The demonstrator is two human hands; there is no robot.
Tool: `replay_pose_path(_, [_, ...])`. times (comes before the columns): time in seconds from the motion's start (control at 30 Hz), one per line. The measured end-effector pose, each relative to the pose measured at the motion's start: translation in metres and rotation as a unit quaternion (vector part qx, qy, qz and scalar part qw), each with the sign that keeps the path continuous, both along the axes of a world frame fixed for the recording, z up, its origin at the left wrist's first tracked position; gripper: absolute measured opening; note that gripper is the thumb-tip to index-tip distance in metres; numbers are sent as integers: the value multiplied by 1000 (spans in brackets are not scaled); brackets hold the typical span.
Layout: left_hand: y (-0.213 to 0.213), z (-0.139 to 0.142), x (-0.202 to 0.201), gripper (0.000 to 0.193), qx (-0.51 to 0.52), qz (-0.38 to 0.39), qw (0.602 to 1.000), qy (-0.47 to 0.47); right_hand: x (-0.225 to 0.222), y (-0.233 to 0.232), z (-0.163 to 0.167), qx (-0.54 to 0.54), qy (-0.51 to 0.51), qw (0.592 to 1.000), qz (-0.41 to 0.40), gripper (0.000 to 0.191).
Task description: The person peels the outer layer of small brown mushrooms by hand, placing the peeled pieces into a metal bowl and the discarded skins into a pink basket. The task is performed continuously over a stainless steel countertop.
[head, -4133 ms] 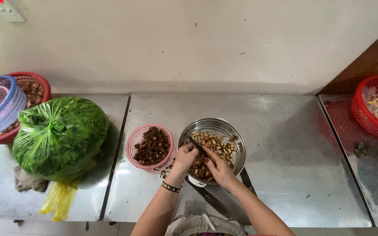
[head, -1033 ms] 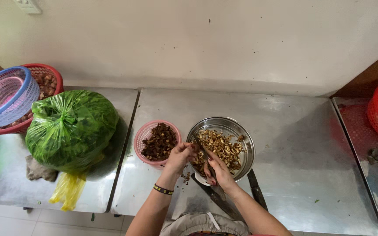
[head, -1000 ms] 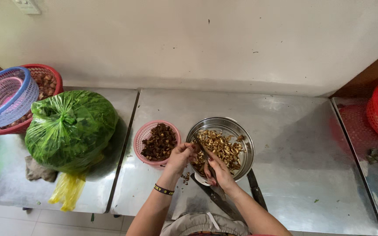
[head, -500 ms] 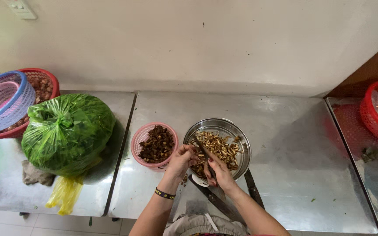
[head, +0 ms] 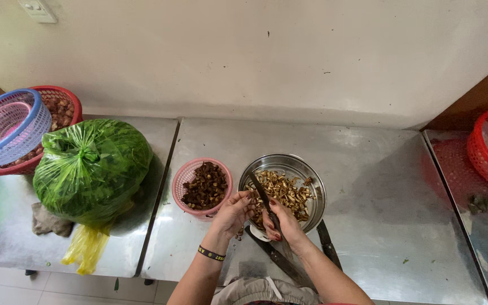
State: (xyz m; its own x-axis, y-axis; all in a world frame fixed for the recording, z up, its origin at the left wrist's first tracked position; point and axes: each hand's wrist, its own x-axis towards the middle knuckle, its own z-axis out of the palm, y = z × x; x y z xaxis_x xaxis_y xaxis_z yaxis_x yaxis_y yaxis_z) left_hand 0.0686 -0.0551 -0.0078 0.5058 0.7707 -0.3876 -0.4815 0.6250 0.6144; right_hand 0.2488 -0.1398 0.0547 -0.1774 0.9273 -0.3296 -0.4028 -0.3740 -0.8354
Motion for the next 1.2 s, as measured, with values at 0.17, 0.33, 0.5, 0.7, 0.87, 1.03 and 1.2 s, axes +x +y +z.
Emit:
replay_pose_path(0.17, [-1, 0, 0, 11, -7, 17, 999, -38, -10, -3, -13, 69, -179, 981, 16, 62])
replay_pose_path(0.33, [-4, 2, -10, 14, 96, 28, 994, 41, -19, -5, -10, 222, -352, 909, 0, 64])
replay_pose_path(0.5, [-9, 3, -38, 11, 142, -8, 973, 185, -27, -9, 13, 274, -351, 894, 38, 65])
replay_pose_path(0.7, [-16, 1, -57, 9, 79, -21, 992, 95, -42, -6, 16, 193, -333, 919, 85, 54])
replay_pose_path(0.87, [-26, -8, -67, 10, 146, -44, 974, 169, -46, 3, -15, 185, -222, 953, 88, 38])
replay_pose_path(1.03, [-45, -17, -85, 12, 150, -131, 973, 116, -59, 6, -44, 48, -198, 973, 110, 36])
replay_pose_path(1.2, [-56, -21, -100, 15, 137, -114, 957, 228, -68, 4, -51, 31, -173, 967, 184, 51])
